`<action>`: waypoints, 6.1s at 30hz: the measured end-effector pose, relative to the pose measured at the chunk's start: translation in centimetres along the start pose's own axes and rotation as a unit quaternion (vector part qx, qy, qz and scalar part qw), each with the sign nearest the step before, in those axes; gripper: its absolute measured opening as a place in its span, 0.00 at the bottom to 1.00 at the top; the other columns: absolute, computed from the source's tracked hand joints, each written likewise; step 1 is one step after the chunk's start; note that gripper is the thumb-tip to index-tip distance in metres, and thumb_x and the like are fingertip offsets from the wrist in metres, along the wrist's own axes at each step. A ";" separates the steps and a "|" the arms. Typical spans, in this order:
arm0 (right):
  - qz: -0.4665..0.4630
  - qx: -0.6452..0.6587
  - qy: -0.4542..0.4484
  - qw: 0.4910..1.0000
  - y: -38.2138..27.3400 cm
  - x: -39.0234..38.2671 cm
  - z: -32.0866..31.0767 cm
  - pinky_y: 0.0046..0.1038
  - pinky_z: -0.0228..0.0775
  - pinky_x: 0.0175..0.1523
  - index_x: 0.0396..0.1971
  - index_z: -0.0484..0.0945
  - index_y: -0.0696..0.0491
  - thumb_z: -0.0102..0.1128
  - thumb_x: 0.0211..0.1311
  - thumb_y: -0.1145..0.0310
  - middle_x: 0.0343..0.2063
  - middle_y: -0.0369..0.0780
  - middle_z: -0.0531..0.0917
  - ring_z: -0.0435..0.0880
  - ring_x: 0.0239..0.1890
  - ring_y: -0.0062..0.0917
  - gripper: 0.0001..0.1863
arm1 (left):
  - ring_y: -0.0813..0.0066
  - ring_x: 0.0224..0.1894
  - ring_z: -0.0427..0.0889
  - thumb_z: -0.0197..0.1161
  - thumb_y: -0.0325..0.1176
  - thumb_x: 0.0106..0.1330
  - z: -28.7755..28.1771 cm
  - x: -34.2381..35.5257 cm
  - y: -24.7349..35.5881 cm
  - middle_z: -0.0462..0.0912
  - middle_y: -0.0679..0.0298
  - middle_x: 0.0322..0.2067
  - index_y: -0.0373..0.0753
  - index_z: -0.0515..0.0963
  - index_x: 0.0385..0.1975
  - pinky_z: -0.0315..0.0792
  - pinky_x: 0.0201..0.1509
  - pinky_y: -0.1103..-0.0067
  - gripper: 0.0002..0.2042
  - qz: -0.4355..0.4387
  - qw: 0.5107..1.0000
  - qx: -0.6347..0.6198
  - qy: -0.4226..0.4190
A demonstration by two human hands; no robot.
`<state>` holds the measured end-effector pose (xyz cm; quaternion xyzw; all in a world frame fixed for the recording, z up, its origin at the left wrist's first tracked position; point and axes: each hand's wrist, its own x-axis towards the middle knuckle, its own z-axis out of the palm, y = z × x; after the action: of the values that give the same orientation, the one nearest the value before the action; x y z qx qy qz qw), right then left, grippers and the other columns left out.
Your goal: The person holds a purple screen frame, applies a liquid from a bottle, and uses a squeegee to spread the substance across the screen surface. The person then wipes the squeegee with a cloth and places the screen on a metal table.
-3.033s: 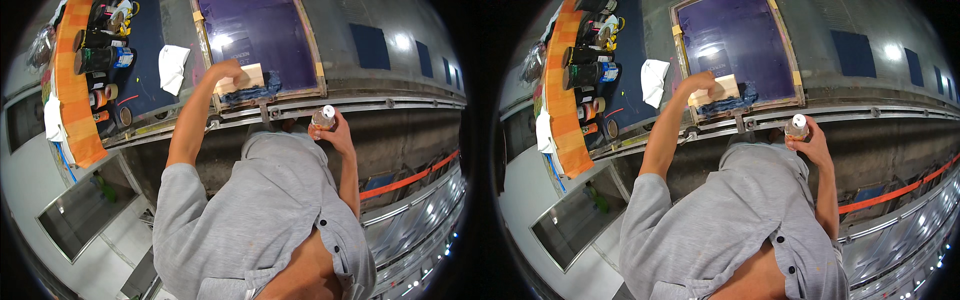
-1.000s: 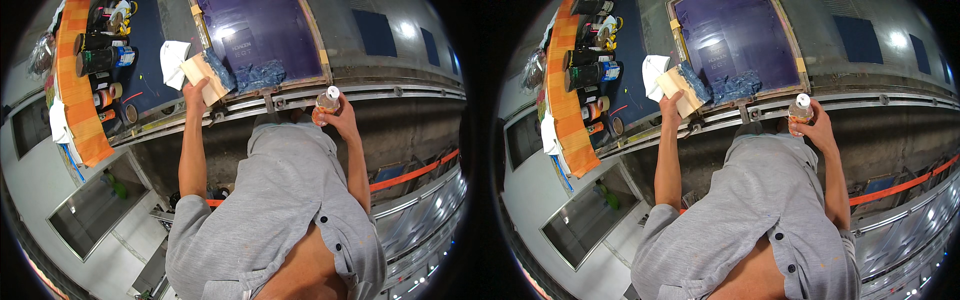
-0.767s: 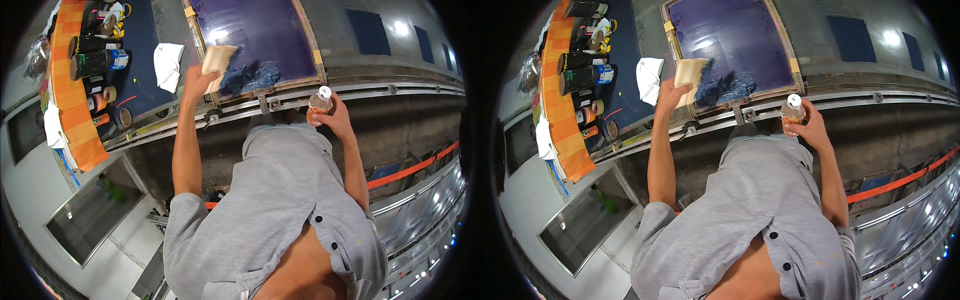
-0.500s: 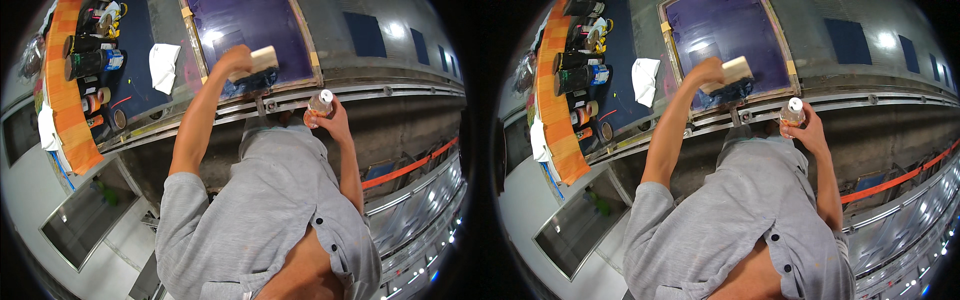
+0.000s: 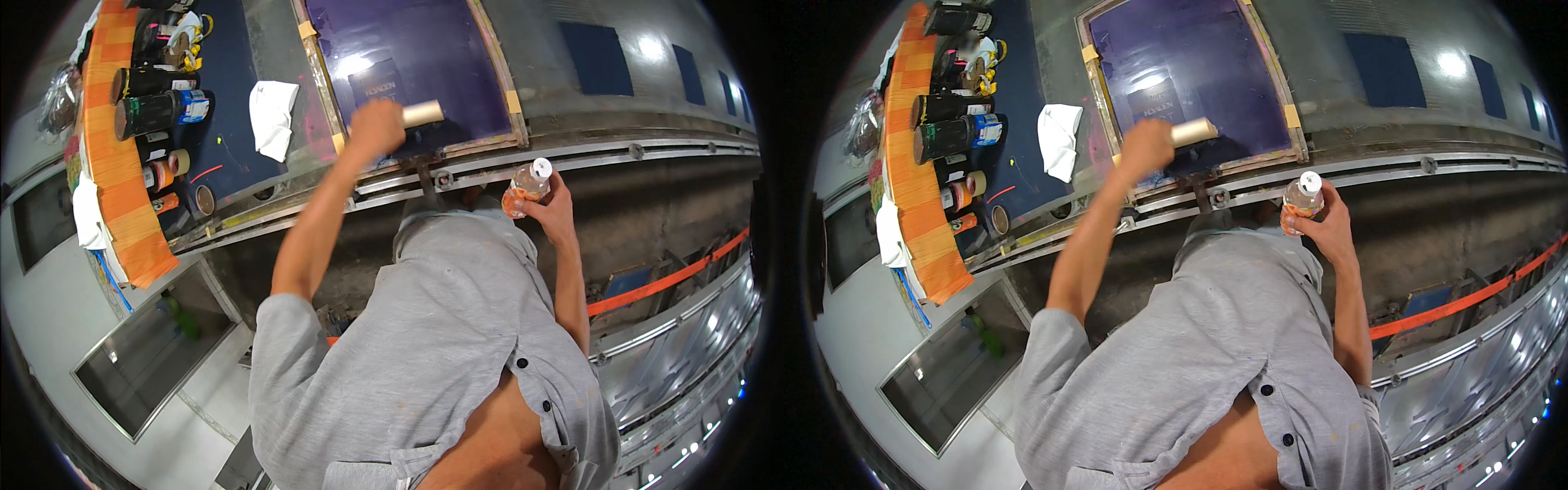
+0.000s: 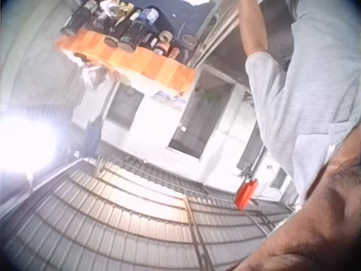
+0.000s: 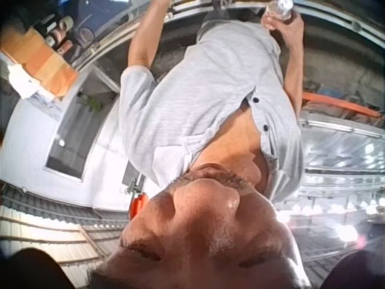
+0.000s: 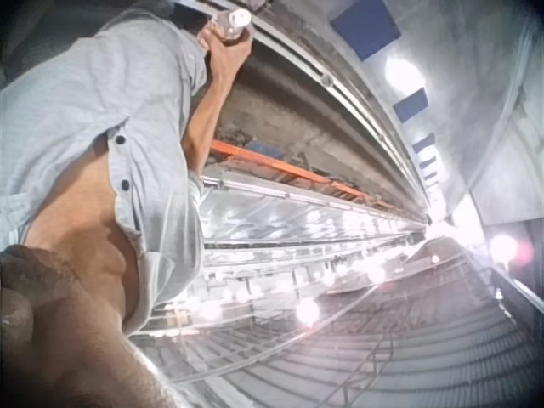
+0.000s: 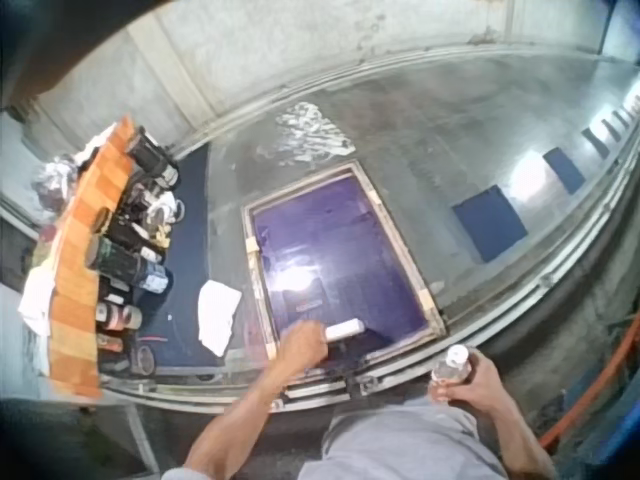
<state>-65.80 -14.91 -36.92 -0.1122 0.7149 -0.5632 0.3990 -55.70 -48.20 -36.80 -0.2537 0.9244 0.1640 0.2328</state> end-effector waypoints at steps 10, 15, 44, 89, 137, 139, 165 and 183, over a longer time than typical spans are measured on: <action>-0.037 -0.028 -0.021 0.999 -1.3 1.8 -0.5 0.29 0.68 0.56 0.52 0.71 0.58 0.76 0.40 0.69 0.44 0.39 0.79 0.78 0.47 0.24 0.35 | 0.51 0.29 0.82 0.57 0.27 0.45 3.0 -7.4 0.7 0.82 0.50 0.26 0.38 0.84 0.27 0.77 0.36 0.62 0.11 0.015 0.981 -0.084 0.172; -0.045 -0.034 -0.020 0.998 -2.0 1.5 -0.1 0.29 0.67 0.56 0.52 0.71 0.58 0.76 0.40 0.68 0.43 0.40 0.79 0.78 0.47 0.24 0.35 | 0.47 0.35 0.83 0.58 0.29 0.44 -0.8 0.9 -5.5 0.82 0.43 0.30 0.35 0.84 0.31 0.78 0.42 0.64 0.14 -0.041 0.992 -0.051 0.103; -0.045 -0.013 -0.011 0.999 -0.8 1.6 0.6 0.29 0.67 0.57 0.50 0.72 0.57 0.75 0.39 0.69 0.43 0.39 0.80 0.78 0.47 0.24 0.34 | 0.48 0.30 0.83 0.59 0.30 0.46 1.3 -4.4 -1.8 0.83 0.48 0.25 0.38 0.84 0.25 0.78 0.38 0.62 0.09 -0.020 0.989 -0.048 0.137; -0.037 0.017 0.043 0.998 0.6 0.1 0.0 0.27 0.68 0.55 0.50 0.72 0.58 0.76 0.39 0.71 0.43 0.38 0.79 0.78 0.47 0.22 0.34 | 0.53 0.43 0.80 0.59 0.25 0.46 3.0 -2.0 0.5 0.80 0.49 0.38 0.31 0.79 0.36 0.74 0.44 0.64 0.14 0.049 0.985 -0.050 0.156; -0.070 0.011 0.069 0.995 0.5 -1.2 0.7 0.26 0.69 0.54 0.49 0.73 0.58 0.75 0.38 0.71 0.43 0.38 0.79 0.78 0.46 0.22 0.32 | 0.52 0.39 0.83 0.63 0.28 0.32 0.8 8.2 -0.9 0.83 0.45 0.34 0.34 0.84 0.33 0.74 0.46 0.64 0.20 -0.046 0.974 -0.122 -0.185; -0.060 0.022 0.078 0.995 1.0 -1.3 0.5 0.26 0.69 0.54 0.48 0.73 0.58 0.76 0.38 0.70 0.43 0.38 0.79 0.78 0.46 0.22 0.32 | 0.53 0.43 0.82 0.62 0.28 0.33 -2.4 6.8 -1.2 0.82 0.45 0.39 0.33 0.84 0.30 0.74 0.46 0.67 0.18 -0.025 0.960 -0.146 -0.238; -0.054 0.006 0.048 0.997 0.4 -0.3 0.7 0.26 0.69 0.54 0.49 0.73 0.58 0.76 0.40 0.68 0.43 0.38 0.80 0.79 0.46 0.22 0.32 | 0.46 0.39 0.81 0.65 0.29 0.35 1.0 4.3 -4.9 0.82 0.46 0.35 0.32 0.83 0.33 0.75 0.44 0.65 0.19 -0.011 0.993 -0.084 -0.083; -0.070 -0.019 0.059 0.996 -0.6 0.1 0.3 0.27 0.69 0.55 0.50 0.73 0.57 0.76 0.39 0.70 0.44 0.39 0.80 0.78 0.47 0.22 0.33 | 0.44 0.39 0.82 0.61 0.30 0.40 0.9 3.6 -1.7 0.82 0.42 0.34 0.34 0.84 0.29 0.77 0.43 0.62 0.14 -0.048 0.995 -0.085 -0.015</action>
<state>-65.88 -15.38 -36.43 -0.1357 0.7379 -0.5818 0.3140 -57.24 -50.61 -39.68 -0.3137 0.8904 0.2344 0.2320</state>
